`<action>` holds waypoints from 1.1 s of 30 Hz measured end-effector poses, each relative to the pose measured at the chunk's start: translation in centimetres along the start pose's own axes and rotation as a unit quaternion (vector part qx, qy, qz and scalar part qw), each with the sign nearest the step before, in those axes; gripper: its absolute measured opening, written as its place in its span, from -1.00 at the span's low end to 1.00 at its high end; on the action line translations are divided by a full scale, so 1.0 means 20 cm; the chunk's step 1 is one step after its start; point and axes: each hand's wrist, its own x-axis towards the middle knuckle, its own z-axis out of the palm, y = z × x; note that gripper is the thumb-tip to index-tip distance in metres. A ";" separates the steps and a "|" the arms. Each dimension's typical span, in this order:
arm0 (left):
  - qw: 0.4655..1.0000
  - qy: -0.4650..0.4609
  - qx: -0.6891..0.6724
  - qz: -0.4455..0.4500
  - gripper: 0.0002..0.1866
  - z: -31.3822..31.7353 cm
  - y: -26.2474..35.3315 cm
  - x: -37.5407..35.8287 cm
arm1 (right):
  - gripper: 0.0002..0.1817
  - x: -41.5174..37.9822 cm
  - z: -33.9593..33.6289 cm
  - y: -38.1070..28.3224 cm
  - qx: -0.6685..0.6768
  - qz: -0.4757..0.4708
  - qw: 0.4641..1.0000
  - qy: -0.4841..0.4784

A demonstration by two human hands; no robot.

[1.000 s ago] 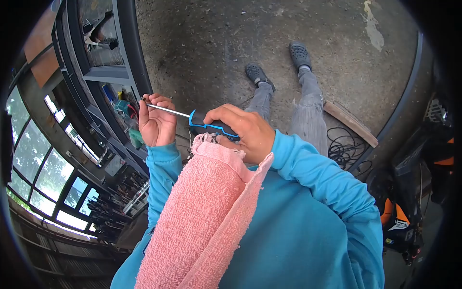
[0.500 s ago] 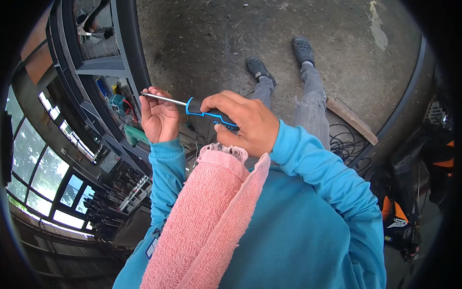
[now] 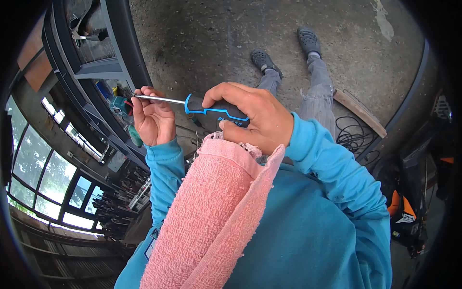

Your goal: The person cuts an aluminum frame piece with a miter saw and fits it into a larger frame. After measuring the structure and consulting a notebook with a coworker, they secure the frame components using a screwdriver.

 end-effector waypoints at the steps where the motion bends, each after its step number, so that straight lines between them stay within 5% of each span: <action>1: 1.000 0.000 0.004 0.003 -0.75 0.00 0.00 0.00 | -0.61 0.00 0.00 -0.01 0.009 0.010 1.000 0.000; 10: 1.000 -0.002 -0.002 -0.003 -0.76 0.02 0.01 -0.01 | -0.59 0.03 0.01 0.01 0.028 -0.009 1.000 -0.001; 13: 1.000 -0.009 0.011 0.005 -0.77 0.02 0.02 -0.02 | -0.60 0.03 -0.01 -0.02 0.082 0.088 0.992 -0.042; 16: 0.999 -0.020 0.022 0.015 -0.76 0.02 0.02 -0.02 | -0.62 0.02 0.03 0.05 0.164 0.059 0.985 -0.002; 25: 0.991 0.001 0.132 0.033 -0.70 0.04 -0.01 -0.03 | -0.60 0.01 -0.01 0.06 0.080 0.035 0.996 -0.015; 27: 0.971 0.060 0.231 0.035 -0.69 0.15 -0.06 -0.06 | -0.61 0.01 -0.02 0.06 0.066 0.026 0.997 -0.006; 30: 0.925 0.024 0.378 0.026 -0.67 0.06 0.10 -0.09 | -0.61 -0.01 -0.07 0.07 0.053 0.031 0.998 0.008; 33: 0.762 0.196 0.587 0.191 -0.66 -0.02 0.31 0.06 | -0.62 -0.03 -0.11 0.08 0.041 0.021 0.998 0.038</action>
